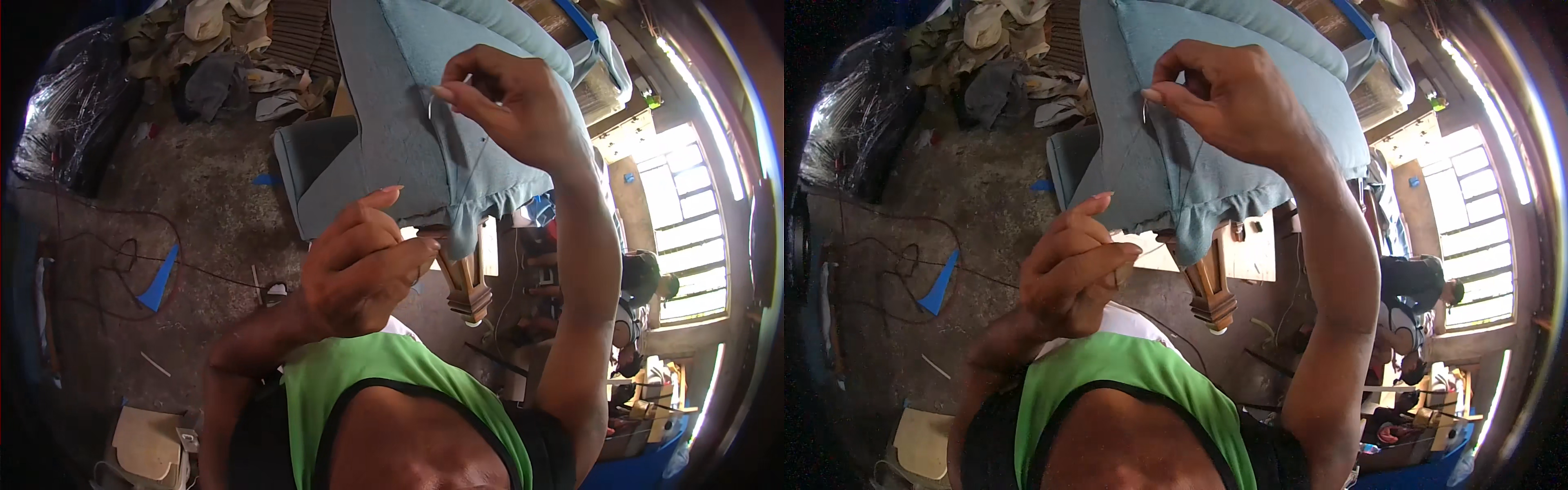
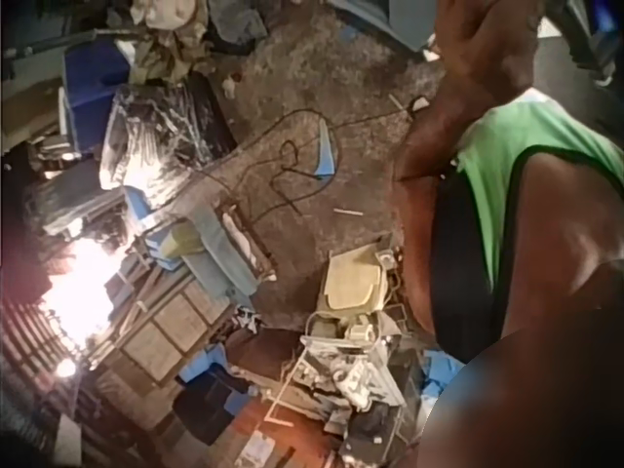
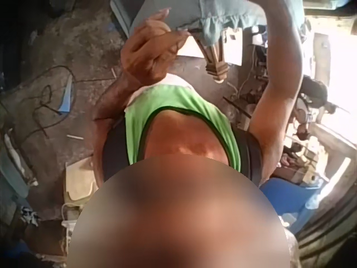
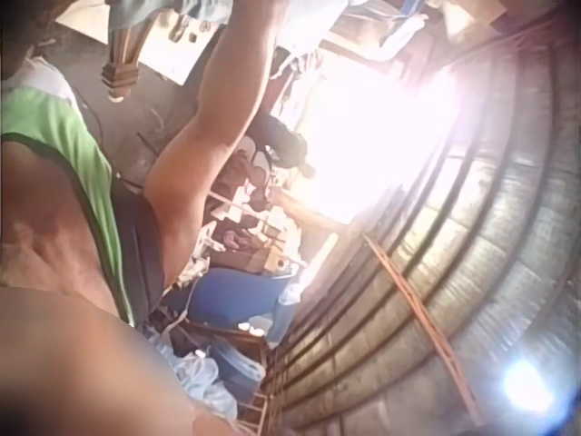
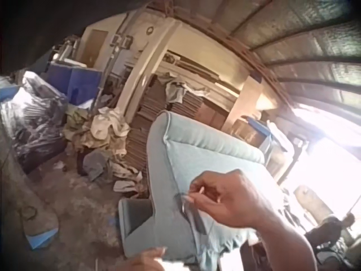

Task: Hand sewing fabric onto a furniture piece using a needle and thread.

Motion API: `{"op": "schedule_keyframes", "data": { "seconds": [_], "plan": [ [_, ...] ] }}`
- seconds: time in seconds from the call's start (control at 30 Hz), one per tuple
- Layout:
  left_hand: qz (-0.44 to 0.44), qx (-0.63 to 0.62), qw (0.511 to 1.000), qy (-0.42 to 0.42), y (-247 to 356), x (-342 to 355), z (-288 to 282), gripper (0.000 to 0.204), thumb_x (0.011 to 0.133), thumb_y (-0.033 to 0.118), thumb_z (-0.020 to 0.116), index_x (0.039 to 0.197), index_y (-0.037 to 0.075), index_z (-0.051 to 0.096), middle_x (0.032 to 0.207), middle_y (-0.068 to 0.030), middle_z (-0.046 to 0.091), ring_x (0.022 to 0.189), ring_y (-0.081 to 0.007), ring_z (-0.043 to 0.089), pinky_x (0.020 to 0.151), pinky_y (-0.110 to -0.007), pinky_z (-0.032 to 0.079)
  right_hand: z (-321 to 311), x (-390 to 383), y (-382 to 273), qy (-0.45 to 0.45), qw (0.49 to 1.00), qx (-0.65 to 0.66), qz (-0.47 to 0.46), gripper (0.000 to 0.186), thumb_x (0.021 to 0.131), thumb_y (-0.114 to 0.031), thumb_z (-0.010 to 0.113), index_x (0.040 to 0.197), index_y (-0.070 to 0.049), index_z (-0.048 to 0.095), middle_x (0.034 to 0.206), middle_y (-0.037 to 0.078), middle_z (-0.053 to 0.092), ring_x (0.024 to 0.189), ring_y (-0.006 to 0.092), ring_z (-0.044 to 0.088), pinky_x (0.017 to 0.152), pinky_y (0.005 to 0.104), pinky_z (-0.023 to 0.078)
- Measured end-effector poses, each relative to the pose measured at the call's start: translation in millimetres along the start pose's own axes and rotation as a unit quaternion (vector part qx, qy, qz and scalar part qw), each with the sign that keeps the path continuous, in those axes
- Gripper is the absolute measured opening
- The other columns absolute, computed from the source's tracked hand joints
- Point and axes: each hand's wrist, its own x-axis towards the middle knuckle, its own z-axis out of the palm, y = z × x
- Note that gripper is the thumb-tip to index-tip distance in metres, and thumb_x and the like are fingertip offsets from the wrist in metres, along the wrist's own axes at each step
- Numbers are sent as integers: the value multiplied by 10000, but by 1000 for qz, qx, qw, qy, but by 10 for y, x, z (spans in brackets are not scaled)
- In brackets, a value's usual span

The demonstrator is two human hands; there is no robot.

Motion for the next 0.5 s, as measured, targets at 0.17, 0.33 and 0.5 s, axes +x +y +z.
{"op": "schedule_keyframes", "data": {
  "seconds": [0.17,0.33,0.5],
  "plan": [
    [-31,-5,999,19,-42,-28,-86,311,738,-55,746,1041,7,721,781,-24,568,734,-182,612,990,-510,525,72,129,47,-30,999,-35,19,175,928,-221,731,981,-55,713,630,41,599,530,90,511,514,301,390],
    [-46,-28,998,19,-66,-37,-138,290,757,-61,696,1040,-3,723,796,-41,599,719,-181,605,983,-513,529,116,182,113,-28,998,-57,15,175,927,-220,730,992,-59,713,657,50,624,559,101,558,539,297,425],
    [-47,-34,998,18,-95,-12,-181,284,750,-58,681,1028,-18,721,777,-43,597,703,-171,595,973,-510,537,76,215,58,-55,996,-63,34,180,927,-219,727,999,-55,709,674,51,639,590,99,597,560,292,455]
  ]
}}
